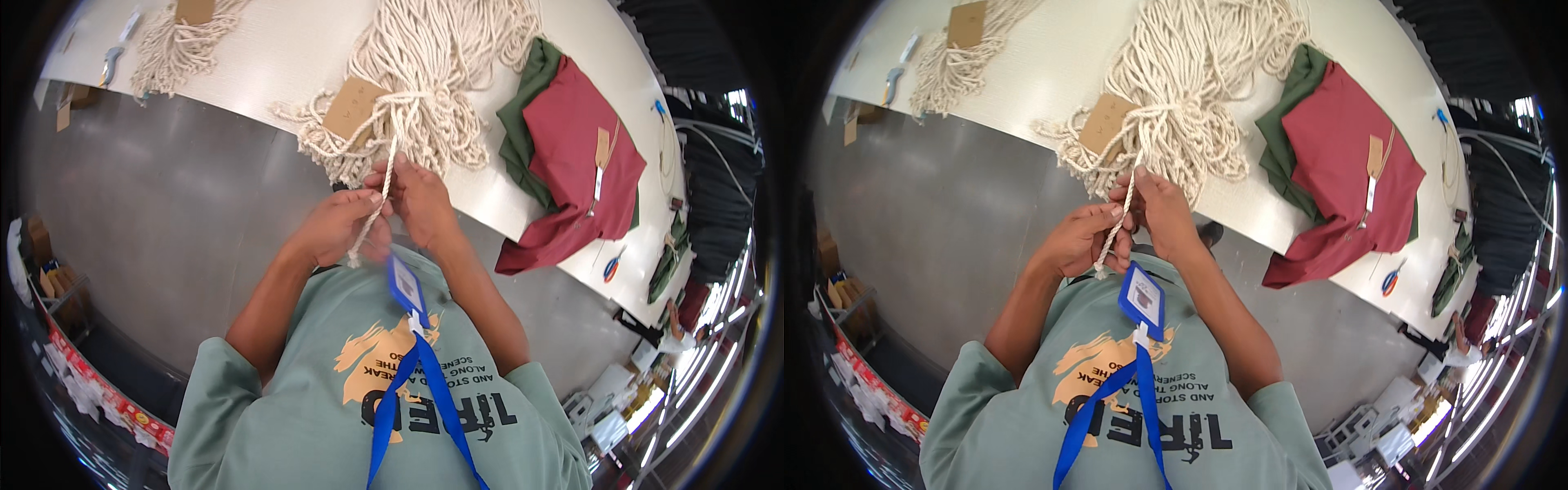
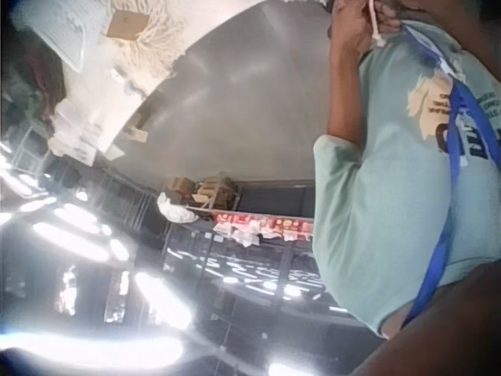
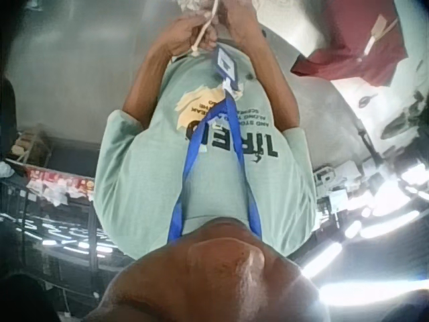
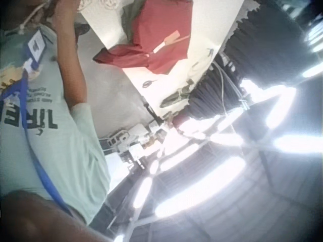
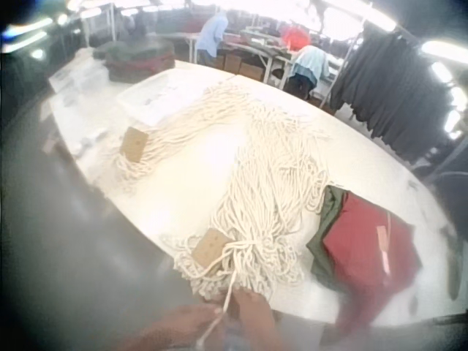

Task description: The person threads a white drawstring through the hood of a green hoodie using a metal bodkin, then repeats the process on a red hoodie. They pull the string through, adjust the ends, and place the finished items on a stack.

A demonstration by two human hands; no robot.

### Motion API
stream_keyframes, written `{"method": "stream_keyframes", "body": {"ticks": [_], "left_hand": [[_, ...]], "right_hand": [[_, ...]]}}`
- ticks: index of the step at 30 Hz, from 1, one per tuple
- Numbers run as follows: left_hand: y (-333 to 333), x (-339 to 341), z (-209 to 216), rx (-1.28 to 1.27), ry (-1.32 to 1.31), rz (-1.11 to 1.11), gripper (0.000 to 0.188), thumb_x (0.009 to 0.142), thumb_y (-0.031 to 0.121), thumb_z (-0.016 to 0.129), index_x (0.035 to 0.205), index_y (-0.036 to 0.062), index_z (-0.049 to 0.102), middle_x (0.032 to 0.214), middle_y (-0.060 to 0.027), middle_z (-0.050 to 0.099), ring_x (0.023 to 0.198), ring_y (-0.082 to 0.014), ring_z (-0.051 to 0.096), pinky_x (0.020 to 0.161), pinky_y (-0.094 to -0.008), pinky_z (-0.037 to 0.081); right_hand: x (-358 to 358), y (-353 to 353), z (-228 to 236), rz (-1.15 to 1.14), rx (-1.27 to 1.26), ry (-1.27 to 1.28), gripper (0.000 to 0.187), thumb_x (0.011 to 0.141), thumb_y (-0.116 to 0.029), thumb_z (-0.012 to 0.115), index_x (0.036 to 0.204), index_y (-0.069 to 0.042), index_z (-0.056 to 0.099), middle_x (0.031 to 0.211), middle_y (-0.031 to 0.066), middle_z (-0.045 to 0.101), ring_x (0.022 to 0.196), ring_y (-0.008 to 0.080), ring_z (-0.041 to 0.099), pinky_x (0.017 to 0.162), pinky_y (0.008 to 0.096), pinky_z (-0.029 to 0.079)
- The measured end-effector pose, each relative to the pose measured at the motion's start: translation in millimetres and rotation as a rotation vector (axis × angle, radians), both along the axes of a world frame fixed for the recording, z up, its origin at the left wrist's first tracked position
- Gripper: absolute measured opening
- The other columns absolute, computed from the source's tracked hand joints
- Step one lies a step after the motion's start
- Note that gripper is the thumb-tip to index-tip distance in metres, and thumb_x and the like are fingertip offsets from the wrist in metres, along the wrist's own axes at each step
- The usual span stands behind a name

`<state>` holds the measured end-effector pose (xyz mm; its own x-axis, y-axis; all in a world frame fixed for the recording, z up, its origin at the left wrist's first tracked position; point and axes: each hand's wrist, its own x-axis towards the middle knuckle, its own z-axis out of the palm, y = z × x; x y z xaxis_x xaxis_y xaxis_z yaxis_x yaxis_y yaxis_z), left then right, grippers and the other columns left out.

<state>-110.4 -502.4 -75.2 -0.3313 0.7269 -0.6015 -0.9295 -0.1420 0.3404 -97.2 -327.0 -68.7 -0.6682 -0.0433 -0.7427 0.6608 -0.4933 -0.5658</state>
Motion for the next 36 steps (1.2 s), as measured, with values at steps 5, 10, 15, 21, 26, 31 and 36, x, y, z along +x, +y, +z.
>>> {"method": "stream_keyframes", "body": {"ticks": [5, 10, 15, 21, 26, 31, 36], "left_hand": [[9.4, 10.1, -16.4, 0.226, -0.186, 0.028, 0.029, 0.106, 0.029, 0.046, 0.107, 0.0021, 0.057, 0.082, -0.014, 0.069, 0.074, -0.027, 0.072, 0.063, -0.039, 0.064], [12.3, 13.1, -3.8, -0.011, 0.13, -0.107, 0.035, 0.107, 0.03, 0.046, 0.11, -0.0018, 0.061, 0.09, -0.0124, 0.07, 0.084, -0.0238, 0.071, 0.075, -0.0369, 0.062], [60.7, 24.3, 7.6, -0.253, 0.36, 0.093, 0.037, 0.105, 0.036, 0.052, 0.115, 0.0025, 0.062, 0.1, -0.0096, 0.07, 0.09, -0.0181, 0.067, 0.077, -0.0324, 0.054], [141.4, 38.4, -12.1, -0.039, -0.153, 0.449, 0.018, 0.1, 0.018, 0.055, 0.083, 0.0136, 0.051, 0.062, 0.0055, 0.044, 0.052, -0.0074, 0.047, 0.043, -0.0232, 0.04], [132.7, 53.9, -21.8, 0.041, -0.137, 0.58, 0.029, 0.101, 0.015, 0.055, 0.075, 0.0181, 0.042, 0.055, 0.0103, 0.028, 0.042, -0.0047, 0.028, 0.037, -0.0224, 0.024], [132.4, 80.1, -26.9, 0.002, -0.111, 0.683, 0.03, 0.107, 0.033, 0.047, 0.087, 0.0162, 0.061, 0.057, 0.0079, 0.033, 0.044, -0.0061, 0.031, 0.037, -0.0241, 0.023], [148.1, 90.1, -16.6, -0.072, -0.103, 0.727, 0.036, 0.109, 0.037, 0.039, 0.094, 0.0163, 0.065, 0.057, 0.0074, 0.039, 0.044, -0.0068, 0.033, 0.036, -0.0243, 0.024]], "right_hand": [[16.7, 8.5, -5.5, -0.124, 0.008, 0.056, 0.03, 0.104, -0.032, 0.055, 0.092, -0.004, 0.058, 0.078, 0.0077, 0.064, 0.058, 0.014, 0.056, 0.057, 0.029, 0.05], [35.5, 19.5, 7.0, -0.005, 0.194, 0.163, 0.03, 0.103, -0.028, 0.052, 0.083, -0.006, 0.057, 0.07, 0.0029, 0.056, 0.064, 0.0135, 0.056, 0.06, 0.0298, 0.046], [89.6, 51.2, 41.2, 0.553, 0.951, 0.48, 0.031, 0.097, -0.027, 0.052, 0.081, -0.001, 0.056, 0.07, 0.017, 0.059, 0.06, 0.0289, 0.052, 0.06, 0.0394, 0.044], [262.6, 114.8, 82.4, 0.904, 0.707, 0.668, 0.029, 0.093, -0.026, 0.056, 0.076, -0.003, 0.057, 0.068, 0.0215, 0.054, 0.06, 0.0382, 0.051, 0.059, 0.0469, 0.042], [472.7, 209.6, 127.9, 0.079, 0.451, 0.653, 0.031, 0.089, -0.022, 0.062, 0.075, 0.005, 0.064, 0.062, 0.0068, 0.057, 0.056, 0.0155, 0.053, 0.053, 0.0329, 0.044], [641.4, 248.1, 172.2, -0.634, 0.471, 1.041, 0.039, 0.096, -0.029, 0.054, 0.063, -0.009, 0.048, 0.058, 0.0073, 0.055, 0.049, 0.016, 0.053, 0.051, 0.0339, 0.051], [722.1, 259.7, 196.5, -1.198, 0.752, 1.273, 0.034, 0.097, -0.016, 0.056, 0.068, -0.013, 0.04, 0.054, 0.0012, 0.038, 0.045, 0.0124, 0.04, 0.05, 0.0297, 0.038]]}}
